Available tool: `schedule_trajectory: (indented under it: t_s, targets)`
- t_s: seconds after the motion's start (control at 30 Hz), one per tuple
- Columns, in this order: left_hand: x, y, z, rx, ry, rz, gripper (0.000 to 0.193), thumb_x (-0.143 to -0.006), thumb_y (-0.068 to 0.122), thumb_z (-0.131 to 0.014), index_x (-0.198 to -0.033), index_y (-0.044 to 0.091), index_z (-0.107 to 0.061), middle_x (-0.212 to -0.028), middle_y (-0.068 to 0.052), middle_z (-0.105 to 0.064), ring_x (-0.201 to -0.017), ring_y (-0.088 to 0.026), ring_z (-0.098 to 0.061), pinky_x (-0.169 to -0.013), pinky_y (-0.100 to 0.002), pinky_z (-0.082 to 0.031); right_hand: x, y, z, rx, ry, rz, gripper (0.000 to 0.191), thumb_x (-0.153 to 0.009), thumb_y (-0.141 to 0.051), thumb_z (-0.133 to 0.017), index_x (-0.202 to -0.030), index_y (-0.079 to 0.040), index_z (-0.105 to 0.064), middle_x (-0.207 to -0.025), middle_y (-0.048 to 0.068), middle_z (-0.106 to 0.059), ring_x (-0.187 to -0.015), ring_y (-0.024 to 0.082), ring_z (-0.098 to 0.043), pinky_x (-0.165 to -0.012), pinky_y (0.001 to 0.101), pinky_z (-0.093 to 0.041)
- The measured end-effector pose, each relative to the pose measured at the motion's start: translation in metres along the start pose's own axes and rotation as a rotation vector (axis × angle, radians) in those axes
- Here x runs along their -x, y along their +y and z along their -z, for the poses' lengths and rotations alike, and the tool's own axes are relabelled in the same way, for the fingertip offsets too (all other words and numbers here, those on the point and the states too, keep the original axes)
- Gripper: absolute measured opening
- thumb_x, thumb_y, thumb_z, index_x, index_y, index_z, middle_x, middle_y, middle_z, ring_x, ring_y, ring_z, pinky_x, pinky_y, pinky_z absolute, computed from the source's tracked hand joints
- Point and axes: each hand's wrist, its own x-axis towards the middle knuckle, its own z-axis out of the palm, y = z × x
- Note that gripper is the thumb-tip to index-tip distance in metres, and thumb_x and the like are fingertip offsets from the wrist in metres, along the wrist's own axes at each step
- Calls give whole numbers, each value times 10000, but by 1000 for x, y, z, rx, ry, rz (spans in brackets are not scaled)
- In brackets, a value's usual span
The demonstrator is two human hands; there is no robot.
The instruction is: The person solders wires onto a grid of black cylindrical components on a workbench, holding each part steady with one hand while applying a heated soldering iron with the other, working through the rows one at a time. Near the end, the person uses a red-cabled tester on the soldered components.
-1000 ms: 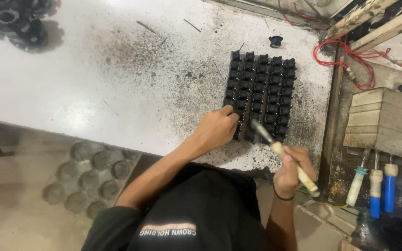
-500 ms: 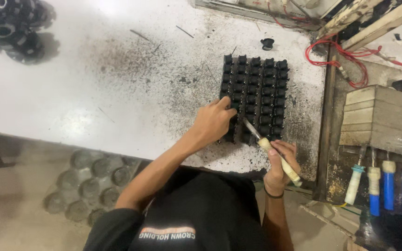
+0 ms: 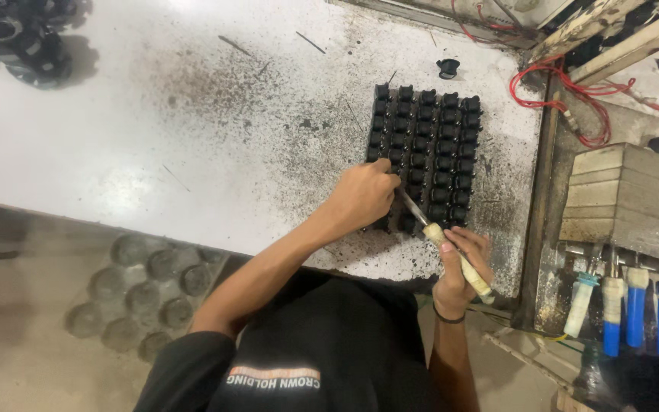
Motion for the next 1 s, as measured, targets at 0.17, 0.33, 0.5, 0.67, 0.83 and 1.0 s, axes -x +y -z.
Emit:
schedule_trajectory:
  t_s: [0.17, 0.33, 0.5, 0.67, 0.83, 1.0]
  targets:
    - [1, -3, 5, 43, -2, 43, 88, -812, 99, -682, -817, 70, -765, -876, -158, -657, -711, -391, -683, -649, -508, -559, -1, -1, -3, -53, 27, -54, 189, -897, -92, -686, -1025, 31, -749, -1035, 136, -718, -1086, 258, -640, -1101, 410, -421]
    - [1, -7, 5, 78, 9, 30, 118, -809, 99, -677, -861, 94, -784, -867, -142, -662, -730, -382, -691, -664, -499, -564, -3, -2, -2, 0, -20, 14, 187, -903, -69, -682, -1038, 47, -743, -1047, 150, -714, -1069, 258, -638, -1108, 395, -419]
    - [1, -9, 5, 83, 28, -8, 104, -800, 115, -698, -853, 84, -781, -840, -140, -663, -727, -377, -696, -650, -497, -562, -2, 2, -3, -108, 9, -70, 195, -882, -73, -673, -1030, 33, -744, -1051, 129, -711, -1072, 234, -629, -1037, 373, -450]
    - [-1, -2, -1, -70, -68, 0, 80, -789, 73, -685, -814, 39, -753, -888, -160, -669, -725, -372, -697, -653, -483, -574, -2, 9, -4, -122, 9, -12, 166, -899, -7, -666, -1029, 78, -724, -1061, 163, -718, -1079, 258, -648, -1121, 377, -424]
    - [2, -2, 5, 40, -46, -4, 128, -775, 61, -668, -847, 23, -766, -885, -167, -659, -699, -360, -693, -646, -468, -577, -3, 12, -5, -301, 55, -204, 148, -902, 15, -645, -1008, 92, -713, -1050, 166, -704, -1009, 223, -652, -878, 317, -544]
    - [5, -4, 10, 93, -24, 25, 195, -785, 57, -660, -910, 66, -810, -859, -160, -658, -721, -375, -684, -677, -482, -571, -3, 11, -6, -376, 45, -220, 134, -916, 11, -641, -1001, 96, -699, -1045, 144, -684, -987, 203, -643, -876, 301, -538]
